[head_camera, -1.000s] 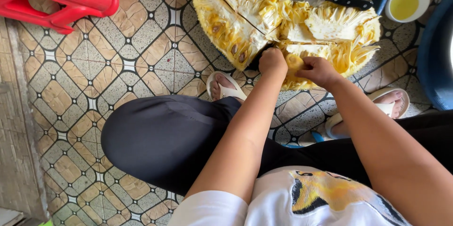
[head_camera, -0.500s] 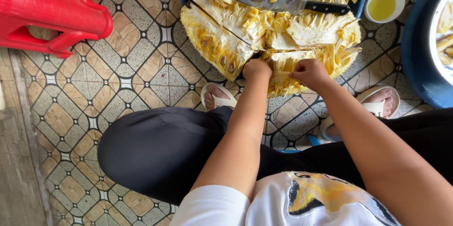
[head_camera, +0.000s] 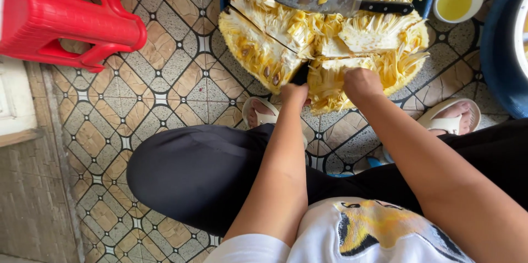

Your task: Extracting fruit pods from a large jackfruit using a knife and hands

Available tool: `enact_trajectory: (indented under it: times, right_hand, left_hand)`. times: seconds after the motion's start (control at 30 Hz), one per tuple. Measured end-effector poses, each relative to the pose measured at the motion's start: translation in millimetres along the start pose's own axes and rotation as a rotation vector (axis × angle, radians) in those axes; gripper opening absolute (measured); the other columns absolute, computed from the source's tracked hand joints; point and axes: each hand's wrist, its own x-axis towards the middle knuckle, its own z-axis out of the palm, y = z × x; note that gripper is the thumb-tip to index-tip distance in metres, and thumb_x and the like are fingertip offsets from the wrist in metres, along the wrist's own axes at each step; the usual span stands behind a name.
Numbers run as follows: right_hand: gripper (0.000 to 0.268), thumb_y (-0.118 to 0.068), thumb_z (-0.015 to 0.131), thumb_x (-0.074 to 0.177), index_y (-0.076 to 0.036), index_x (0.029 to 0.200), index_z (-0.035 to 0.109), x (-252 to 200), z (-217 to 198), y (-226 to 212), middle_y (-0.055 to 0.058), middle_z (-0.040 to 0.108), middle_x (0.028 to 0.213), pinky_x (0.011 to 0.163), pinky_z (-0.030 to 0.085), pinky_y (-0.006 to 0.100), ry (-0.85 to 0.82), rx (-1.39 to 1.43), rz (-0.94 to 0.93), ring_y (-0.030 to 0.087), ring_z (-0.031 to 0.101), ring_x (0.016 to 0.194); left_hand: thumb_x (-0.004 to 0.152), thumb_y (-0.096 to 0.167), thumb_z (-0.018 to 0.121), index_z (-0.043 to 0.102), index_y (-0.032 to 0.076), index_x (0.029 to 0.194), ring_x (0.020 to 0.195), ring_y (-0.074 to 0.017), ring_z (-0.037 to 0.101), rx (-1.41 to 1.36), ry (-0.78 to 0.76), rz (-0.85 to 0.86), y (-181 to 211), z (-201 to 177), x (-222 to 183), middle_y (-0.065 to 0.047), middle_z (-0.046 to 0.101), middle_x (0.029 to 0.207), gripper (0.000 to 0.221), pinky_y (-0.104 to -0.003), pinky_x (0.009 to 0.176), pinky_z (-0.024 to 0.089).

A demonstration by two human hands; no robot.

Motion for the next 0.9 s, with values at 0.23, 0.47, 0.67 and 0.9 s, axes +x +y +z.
enact_trajectory:
  times: [0.23, 0.47, 0.67, 0.9]
  right_hand:
    - [0.028, -0.031, 0.056, 0.093, -0.012, 0.106, 0.071, -2.1, -31.7, 8.4, 0.012, 0.074, 0.090, 0.074, 0.063, 0.052, 0.032, 0.363, 0.267, 0.040, 0.076, 0.089]
    - [0.012, -0.006, 0.067, 0.095, -0.005, 0.106, 0.071, -7.3, -91.1, 76.0, 0.014, 0.069, 0.079, 0.040, 0.056, 0.029, 0.332, 1.324, 0.568, 0.020, 0.067, 0.049]
    - [0.019, -0.013, 0.073, 0.095, -0.014, 0.114, 0.072, -10.7, -169.7, 48.4, 0.006, 0.077, 0.101, 0.059, 0.050, 0.024, 0.094, 2.003, 0.443, 0.011, 0.064, 0.069]
    - [0.012, -0.003, 0.071, 0.096, -0.013, 0.100, 0.066, -34.2, -196.7, 122.3, 0.006, 0.066, 0.079, 0.063, 0.063, 0.033, 0.473, 2.256, 0.487, 0.019, 0.068, 0.063]
  left_hand:
    - [0.086, 0.015, 0.065, 0.057, -0.016, 0.114, 0.091, -0.0408, 0.070, -1.014, 0.074, -0.189, -28.2, 17.2, 16.7, -0.032, 0.062, 0.108, 0.043, -0.046, 0.068, 0.066]
    - [0.077, 0.038, 0.068, 0.074, 0.011, 0.101, 0.058, -0.0182, 0.074, -0.377, 0.360, 0.088, -5.0, -15.6, -5.0, -0.001, 0.070, 0.058, 0.037, -0.035, 0.064, 0.067]
    - [0.084, 0.038, 0.077, 0.066, 0.015, 0.101, 0.066, -0.0195, 0.072, -1.156, -0.143, 0.302, 74.2, -62.1, -93.1, -0.011, 0.074, 0.091, 0.030, -0.028, 0.060, 0.067]
    - [0.086, 0.042, 0.078, 0.065, 0.021, 0.101, 0.066, -0.0201, 0.073, -1.365, -0.561, 0.237, 101.3, -36.7, -102.9, -0.009, 0.076, 0.091, 0.029, -0.026, 0.058, 0.067]
